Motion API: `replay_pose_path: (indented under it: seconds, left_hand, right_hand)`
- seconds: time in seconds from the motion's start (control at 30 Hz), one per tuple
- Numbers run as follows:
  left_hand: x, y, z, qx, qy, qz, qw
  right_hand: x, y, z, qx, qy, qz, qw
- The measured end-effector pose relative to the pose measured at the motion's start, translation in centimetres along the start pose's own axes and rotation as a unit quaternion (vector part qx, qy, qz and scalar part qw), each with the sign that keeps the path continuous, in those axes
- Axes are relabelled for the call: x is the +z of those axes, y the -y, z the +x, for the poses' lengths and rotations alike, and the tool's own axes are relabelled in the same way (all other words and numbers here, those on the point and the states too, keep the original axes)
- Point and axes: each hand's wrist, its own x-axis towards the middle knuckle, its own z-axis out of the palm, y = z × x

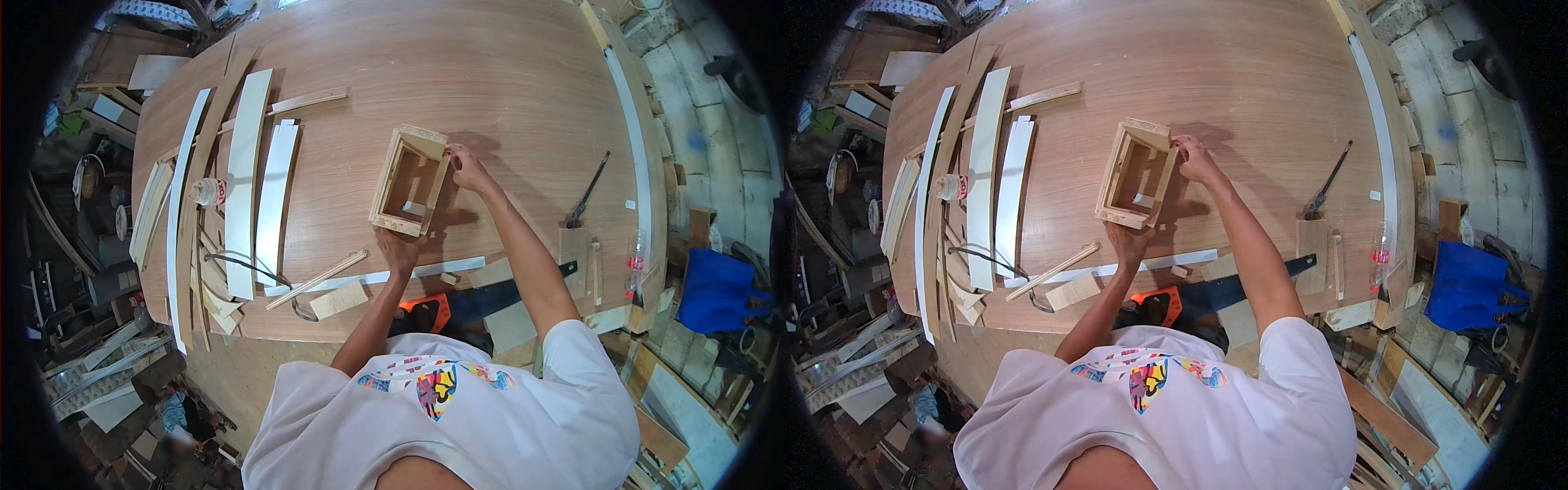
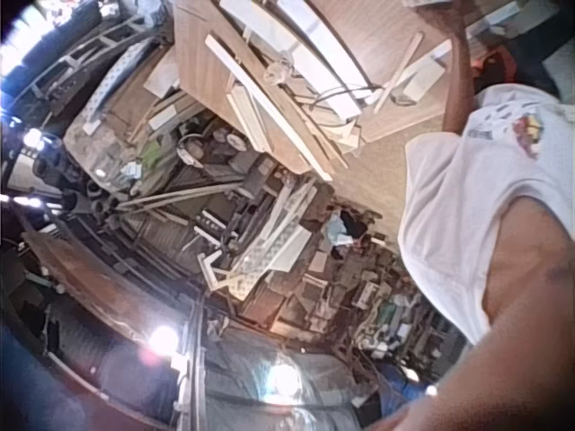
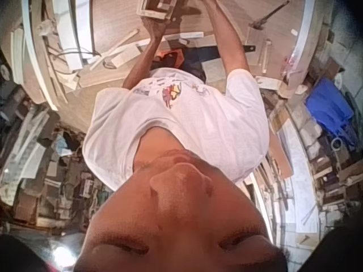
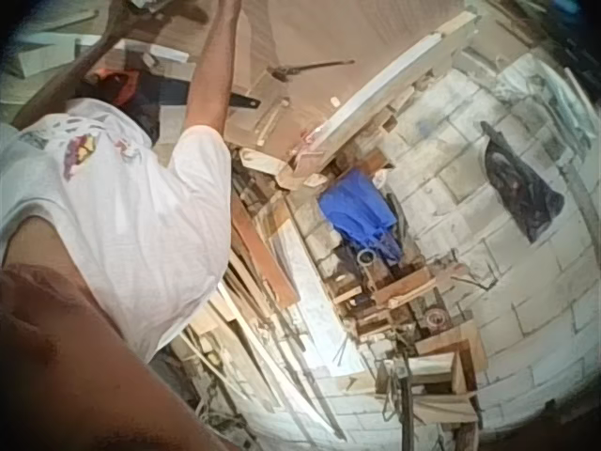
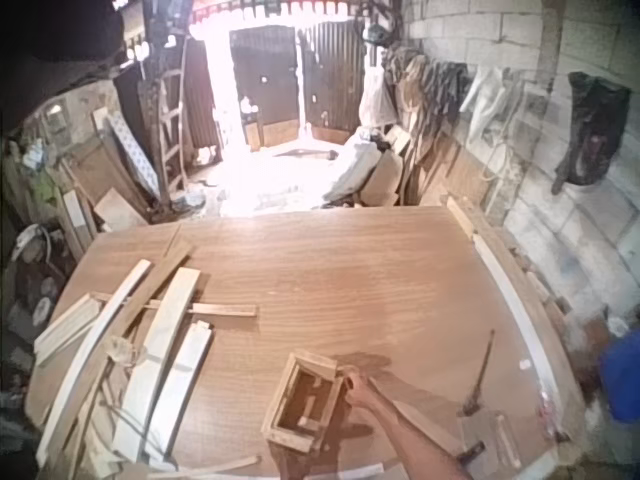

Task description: Assembling and inspecting a small wooden box using pre-cut pieces and a hand saw in a workshop environment.

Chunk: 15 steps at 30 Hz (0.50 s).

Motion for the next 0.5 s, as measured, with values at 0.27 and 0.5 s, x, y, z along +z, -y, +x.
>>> replay_pose_path:
  seconds: [0.27,0.5]
  left_hand:
    - [-2.9,2.3,1.3,0.03,0.112,-0.175,0.978]
    - [-7.0,4.3,4.9,0.04,0.345,-0.152,0.925]
  right_hand:
    - [-0.2,-3.4,-5.7,0.035,-0.081,0.038,0.995]
    - [-1.0,1.0,-15.5,0.077,-0.101,-0.095,0.987]
